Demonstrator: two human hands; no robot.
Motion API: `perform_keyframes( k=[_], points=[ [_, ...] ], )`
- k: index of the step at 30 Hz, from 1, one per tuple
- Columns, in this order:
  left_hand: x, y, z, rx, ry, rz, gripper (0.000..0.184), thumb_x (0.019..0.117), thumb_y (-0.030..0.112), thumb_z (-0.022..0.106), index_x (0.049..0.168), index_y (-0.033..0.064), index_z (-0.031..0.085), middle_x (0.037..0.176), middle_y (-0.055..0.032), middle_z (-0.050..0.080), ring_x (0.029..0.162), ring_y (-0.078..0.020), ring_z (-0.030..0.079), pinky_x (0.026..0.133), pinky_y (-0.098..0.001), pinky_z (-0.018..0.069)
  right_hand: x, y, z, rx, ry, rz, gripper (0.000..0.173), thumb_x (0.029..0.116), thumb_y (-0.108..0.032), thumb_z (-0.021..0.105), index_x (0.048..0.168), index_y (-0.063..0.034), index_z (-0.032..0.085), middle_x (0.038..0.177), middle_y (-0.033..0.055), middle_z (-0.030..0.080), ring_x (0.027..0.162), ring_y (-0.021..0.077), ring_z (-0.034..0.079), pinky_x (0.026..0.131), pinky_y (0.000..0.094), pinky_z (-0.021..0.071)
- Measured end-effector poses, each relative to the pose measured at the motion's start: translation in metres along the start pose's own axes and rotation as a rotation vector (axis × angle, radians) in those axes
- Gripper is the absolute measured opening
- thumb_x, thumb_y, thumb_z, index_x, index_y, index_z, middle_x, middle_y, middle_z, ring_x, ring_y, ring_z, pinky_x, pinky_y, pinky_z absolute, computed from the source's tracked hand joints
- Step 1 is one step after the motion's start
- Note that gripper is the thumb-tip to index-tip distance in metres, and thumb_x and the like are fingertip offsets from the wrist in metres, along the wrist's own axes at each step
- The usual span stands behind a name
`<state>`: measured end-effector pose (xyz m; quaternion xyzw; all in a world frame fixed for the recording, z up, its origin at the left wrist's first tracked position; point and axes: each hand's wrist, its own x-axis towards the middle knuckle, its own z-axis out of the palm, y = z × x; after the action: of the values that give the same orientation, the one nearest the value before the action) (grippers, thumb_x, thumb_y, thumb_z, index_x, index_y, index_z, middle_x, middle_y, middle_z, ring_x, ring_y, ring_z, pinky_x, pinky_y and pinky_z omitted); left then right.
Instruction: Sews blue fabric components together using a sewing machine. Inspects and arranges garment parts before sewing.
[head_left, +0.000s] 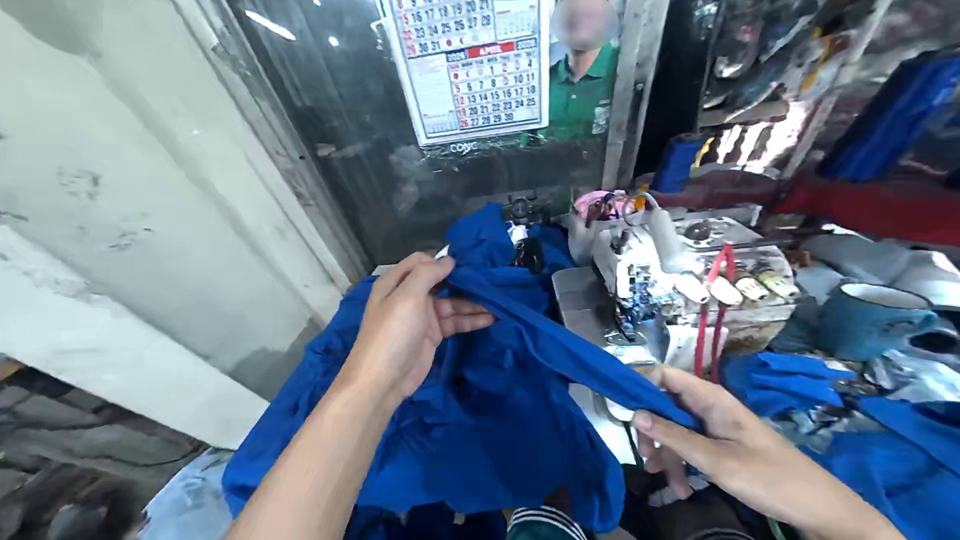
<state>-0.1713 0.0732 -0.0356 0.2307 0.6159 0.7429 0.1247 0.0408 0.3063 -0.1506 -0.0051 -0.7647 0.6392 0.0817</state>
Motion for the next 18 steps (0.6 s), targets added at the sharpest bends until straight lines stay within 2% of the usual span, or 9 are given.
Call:
perform_keyframes(
  k=[2, 4, 6, 7, 9, 12, 14, 16, 18],
  points=[
    [-0.032, -0.018, -0.002, 0.027, 0.101, -0.1, 0.032, 0.1116, 0.03, 0.033, 0.118, 0.009, 0.057, 0.104, -0.0091, 0.072, 0.086, -0.0218, 0.073, 0.075, -0.0411, 0.0633, -0.029, 0.008, -0.007, -0.072, 0.109, -0.013, 0.027, 0.0975, -0.029, 0.071, 0.115, -0.0127, 0.06, 0.091, 0.0069, 0.07, 0.063, 0.0195, 0.069, 0.048, 0.0335, 0.0599],
    [-0.068, -0.051, -0.017, 0.198, 0.113, -0.286, 0.035, 0.109, 0.022, 0.028, 0.118, 0.0041, 0.056, 0.1, -0.0126, 0.071, 0.084, -0.0243, 0.072, 0.071, -0.0434, 0.0616, -0.055, 0.029, -0.004, -0.067, 0.12, -0.006, 0.025, 0.092, -0.022, 0.076, 0.107, -0.0109, 0.06, 0.089, 0.0046, 0.068, 0.065, 0.0164, 0.068, 0.051, 0.0332, 0.0591],
    [-0.102, -0.091, -0.053, 0.52, -0.087, -0.315, 0.017, 0.1035, 0.012, 0.048, 0.109, -0.0002, 0.058, 0.091, -0.0109, 0.073, 0.072, -0.022, 0.073, 0.066, -0.0411, 0.0633, -0.079, 0.051, 0.004, 0.066, 0.022, 0.009, 0.027, 0.0899, -0.013, 0.077, 0.108, -0.0091, 0.058, 0.091, 0.0064, 0.068, 0.071, 0.0187, 0.069, 0.057, 0.0374, 0.0615],
    [-0.115, -0.11, -0.074, 0.69, -0.169, -0.225, 0.023, 0.1012, 0.025, 0.062, 0.111, 0.0043, 0.063, 0.094, -0.0063, 0.074, 0.071, -0.0188, 0.074, 0.063, -0.0389, 0.0654, -0.089, 0.063, 0.008, 0.138, -0.035, 0.014, 0.029, 0.09, -0.013, 0.078, 0.111, -0.0089, 0.058, 0.094, 0.0074, 0.068, 0.076, 0.0203, 0.07, 0.064, 0.0403, 0.0628],
    [-0.135, -0.108, -0.084, 0.888, -0.178, -0.037, 0.04, 0.0979, 0.042, 0.065, 0.118, 0.0072, 0.068, 0.102, -0.004, 0.074, 0.075, -0.0141, 0.072, 0.064, -0.0346, 0.0631, -0.106, 0.082, 0.018, 0.213, -0.088, 0.015, 0.028, 0.0905, -0.017, 0.078, 0.113, -0.0087, 0.063, 0.097, 0.0059, 0.069, 0.083, 0.0185, 0.07, 0.072, 0.0398, 0.063],
    [-0.138, -0.078, -0.05, 0.833, -0.146, 0.213, 0.034, 0.1048, 0.037, 0.057, 0.112, 0.0058, 0.069, 0.099, -0.0037, 0.074, 0.081, -0.0128, 0.073, 0.069, -0.0317, 0.0636, -0.116, 0.087, 0.029, 0.218, -0.01, 0.022, 0.022, 0.0959, -0.026, 0.071, 0.106, -0.0067, 0.072, 0.095, 0.0012, 0.073, 0.083, 0.0109, 0.069, 0.074, 0.03, 0.0602],
    [-0.128, -0.088, -0.008, 0.735, -0.188, 0.357, 0.024, 0.1038, 0.028, 0.059, 0.105, 0.0092, 0.073, 0.096, -0.0005, 0.075, 0.084, -0.0119, 0.073, 0.073, -0.0321, 0.065, -0.118, 0.083, 0.031, 0.114, 0.064, 0.036, 0.023, 0.1006, -0.027, 0.064, 0.1, -0.0059, 0.074, 0.089, -0.0005, 0.072, 0.079, 0.0069, 0.067, 0.071, 0.0259, 0.0569],
    [-0.113, -0.12, 0.026, 0.836, -0.462, 0.428, 0.022, 0.1043, 0.023, 0.056, 0.11, 0.0156, 0.075, 0.107, 0.0031, 0.073, 0.1, -0.0101, 0.07, 0.088, -0.0342, 0.0616, -0.119, 0.078, 0.026, 0.01, 0.105, 0.018, 0.02, 0.101, -0.022, 0.066, 0.095, -0.0039, 0.073, 0.083, 0.0038, 0.071, 0.072, 0.0118, 0.066, 0.065, 0.0309, 0.0571],
    [-0.101, -0.143, 0.043, 1.096, -0.79, 0.422, 0.022, 0.1004, 0.023, 0.057, 0.114, 0.0233, 0.075, 0.125, 0.0018, 0.066, 0.121, -0.0177, 0.059, 0.102, -0.0449, 0.0496, -0.121, 0.069, 0.021, -0.078, 0.153, -0.006, 0.016, 0.0983, -0.021, 0.07, 0.094, -0.0051, 0.073, 0.087, 0.0042, 0.072, 0.076, 0.0145, 0.069, 0.069, 0.0347, 0.0606]
  ],
)
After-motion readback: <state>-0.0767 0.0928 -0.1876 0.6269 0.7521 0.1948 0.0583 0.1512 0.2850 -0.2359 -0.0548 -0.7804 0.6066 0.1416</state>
